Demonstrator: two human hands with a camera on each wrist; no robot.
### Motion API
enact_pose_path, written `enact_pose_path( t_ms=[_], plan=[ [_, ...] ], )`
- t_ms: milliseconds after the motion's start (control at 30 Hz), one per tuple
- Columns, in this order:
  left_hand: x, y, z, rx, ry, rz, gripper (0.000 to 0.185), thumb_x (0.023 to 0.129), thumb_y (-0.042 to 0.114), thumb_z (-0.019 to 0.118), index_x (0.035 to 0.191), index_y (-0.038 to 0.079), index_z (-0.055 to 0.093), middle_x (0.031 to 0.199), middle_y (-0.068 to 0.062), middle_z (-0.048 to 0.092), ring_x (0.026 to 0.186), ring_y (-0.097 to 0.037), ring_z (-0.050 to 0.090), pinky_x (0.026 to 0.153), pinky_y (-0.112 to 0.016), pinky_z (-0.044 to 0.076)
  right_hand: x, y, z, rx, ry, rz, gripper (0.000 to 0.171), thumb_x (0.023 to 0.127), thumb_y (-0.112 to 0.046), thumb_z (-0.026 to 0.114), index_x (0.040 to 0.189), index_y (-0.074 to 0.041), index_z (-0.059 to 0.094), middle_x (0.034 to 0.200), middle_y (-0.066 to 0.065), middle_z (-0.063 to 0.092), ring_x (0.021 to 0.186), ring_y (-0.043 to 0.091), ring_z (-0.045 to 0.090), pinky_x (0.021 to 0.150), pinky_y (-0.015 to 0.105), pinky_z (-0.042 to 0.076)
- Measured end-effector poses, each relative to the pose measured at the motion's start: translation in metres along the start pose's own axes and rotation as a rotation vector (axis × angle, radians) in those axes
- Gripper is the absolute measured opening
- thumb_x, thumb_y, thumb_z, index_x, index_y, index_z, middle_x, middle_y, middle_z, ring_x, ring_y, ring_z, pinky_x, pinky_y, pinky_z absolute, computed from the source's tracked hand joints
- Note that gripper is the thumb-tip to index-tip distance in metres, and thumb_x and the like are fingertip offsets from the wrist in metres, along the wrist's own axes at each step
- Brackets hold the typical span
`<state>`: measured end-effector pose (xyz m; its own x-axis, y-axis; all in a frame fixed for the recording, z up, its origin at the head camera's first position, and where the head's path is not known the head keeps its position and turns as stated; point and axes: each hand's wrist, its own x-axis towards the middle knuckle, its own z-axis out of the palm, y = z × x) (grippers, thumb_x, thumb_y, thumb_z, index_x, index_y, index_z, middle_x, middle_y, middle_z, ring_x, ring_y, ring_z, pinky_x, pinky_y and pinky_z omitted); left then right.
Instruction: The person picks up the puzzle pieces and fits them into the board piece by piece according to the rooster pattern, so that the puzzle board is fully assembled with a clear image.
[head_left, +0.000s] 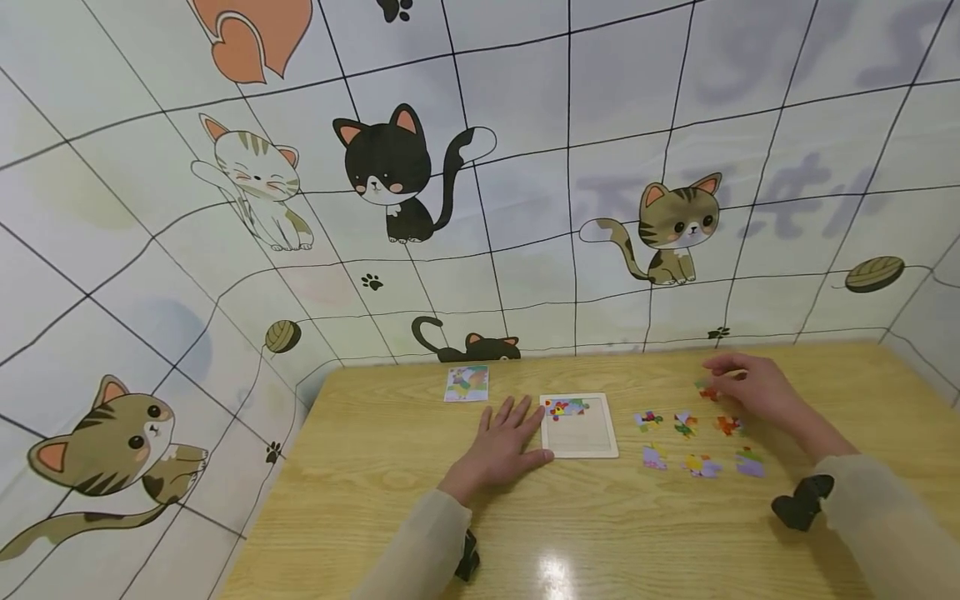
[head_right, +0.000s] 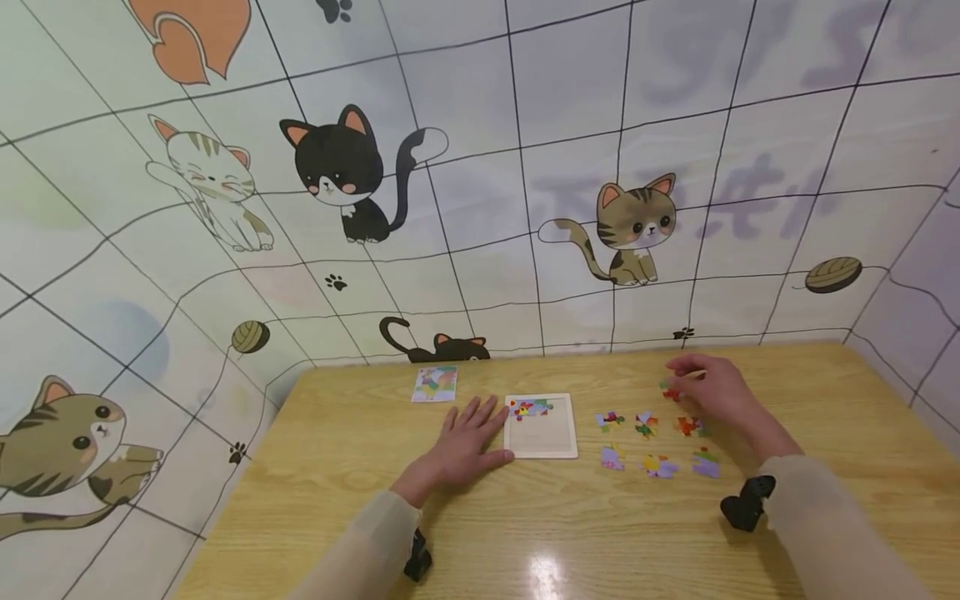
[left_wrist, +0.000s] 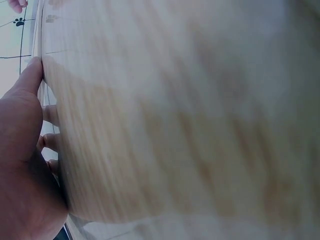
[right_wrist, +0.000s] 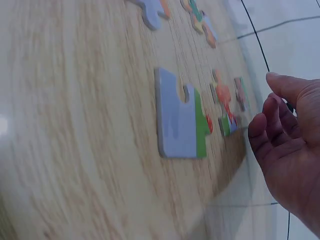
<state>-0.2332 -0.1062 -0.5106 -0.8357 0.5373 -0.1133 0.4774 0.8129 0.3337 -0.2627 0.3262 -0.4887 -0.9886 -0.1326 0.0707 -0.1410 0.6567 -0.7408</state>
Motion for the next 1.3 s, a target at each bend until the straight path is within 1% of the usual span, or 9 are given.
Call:
enact_pose_path(
  t_ms=[67,300,400,500,600,733,1000,1133,1300],
  plan=[
    [-0.001,0.002,-0.002,0.002,0.002,0.0,0.077,0.102,0.061,0.048,0.165,0.023,0.025,0.172,-0.006,0.011,0.157,-0.032,0.004,0.121,-0.062,0.003,0.0,0.006,-0.003,0.008,-0.006,0.018,0.041,0.104,-0.019,0.064,0.132,0.011,0.059,0.12,0.03,0.061,0.105,0.043,0.065,0.067,0.027,0.053],
    [-0.002,0.004,-0.003,-0.015,0.007,0.01,0.076,0.103,0.059,0.048,0.165,0.02,0.027,0.171,-0.008,0.012,0.157,-0.033,0.005,0.12,-0.063,0.004,0.0,0.017,-0.006,-0.022,-0.038,0.046,0.047,0.103,-0.017,0.065,0.138,0.013,0.054,0.126,0.032,0.062,0.102,0.023,0.065,0.071,0.023,0.053],
    [-0.003,0.004,-0.002,-0.02,0.017,0.014,0.076,0.103,0.059,0.049,0.165,0.02,0.027,0.171,-0.008,0.013,0.157,-0.033,0.005,0.12,-0.063,0.004,-0.001,0.018,-0.006,-0.022,-0.057,0.061,0.052,0.103,-0.021,0.066,0.14,0.013,0.052,0.128,0.032,0.062,0.1,0.018,0.065,0.072,0.022,0.052],
    [-0.002,0.004,-0.002,-0.024,0.025,0.017,0.076,0.103,0.059,0.05,0.164,0.021,0.028,0.171,-0.008,0.015,0.157,-0.033,0.006,0.12,-0.062,0.005,-0.001,0.02,-0.006,-0.031,-0.067,0.072,0.056,0.102,-0.025,0.067,0.14,0.013,0.052,0.126,0.03,0.063,0.098,0.013,0.062,0.072,0.021,0.051],
    [-0.002,0.004,-0.002,-0.027,0.011,0.015,0.076,0.103,0.058,0.05,0.165,0.021,0.027,0.172,-0.007,0.013,0.157,-0.032,0.005,0.12,-0.062,0.003,0.0,0.022,-0.006,-0.046,-0.072,0.072,0.058,0.1,-0.029,0.07,0.137,0.013,0.055,0.121,0.026,0.065,0.097,0.013,0.06,0.072,0.02,0.049],
    [-0.003,0.004,-0.004,-0.027,0.003,0.003,0.076,0.103,0.059,0.049,0.165,0.022,0.026,0.172,-0.005,0.012,0.157,-0.031,0.003,0.121,-0.061,0.002,0.001,0.024,-0.004,-0.056,-0.083,0.061,0.058,0.099,-0.031,0.071,0.135,0.012,0.057,0.118,0.022,0.067,0.097,0.016,0.06,0.073,0.021,0.048],
    [-0.003,0.002,-0.006,-0.016,0.001,-0.001,0.076,0.103,0.06,0.048,0.165,0.023,0.025,0.172,-0.004,0.012,0.157,-0.03,0.004,0.121,-0.06,0.003,0.0,0.022,-0.003,-0.056,-0.091,0.041,0.058,0.098,-0.03,0.072,0.135,0.013,0.057,0.116,0.022,0.067,0.094,0.017,0.06,0.073,0.023,0.049],
    [-0.003,0.003,-0.007,-0.012,-0.004,-0.003,0.076,0.103,0.06,0.048,0.165,0.022,0.025,0.172,-0.004,0.012,0.157,-0.03,0.004,0.121,-0.06,0.003,0.0,0.02,-0.003,-0.082,-0.094,0.024,0.055,0.098,-0.027,0.073,0.134,0.012,0.059,0.115,0.02,0.067,0.093,0.016,0.06,0.073,0.024,0.049],
    [-0.004,0.005,-0.008,-0.015,-0.008,-0.005,0.076,0.103,0.059,0.049,0.165,0.022,0.025,0.172,-0.004,0.012,0.157,-0.03,0.004,0.121,-0.06,0.003,0.0,0.018,-0.005,-0.117,-0.116,0.003,0.05,0.097,-0.023,0.073,0.132,0.011,0.061,0.11,0.016,0.068,0.09,0.016,0.058,0.072,0.026,0.048]
  ],
)
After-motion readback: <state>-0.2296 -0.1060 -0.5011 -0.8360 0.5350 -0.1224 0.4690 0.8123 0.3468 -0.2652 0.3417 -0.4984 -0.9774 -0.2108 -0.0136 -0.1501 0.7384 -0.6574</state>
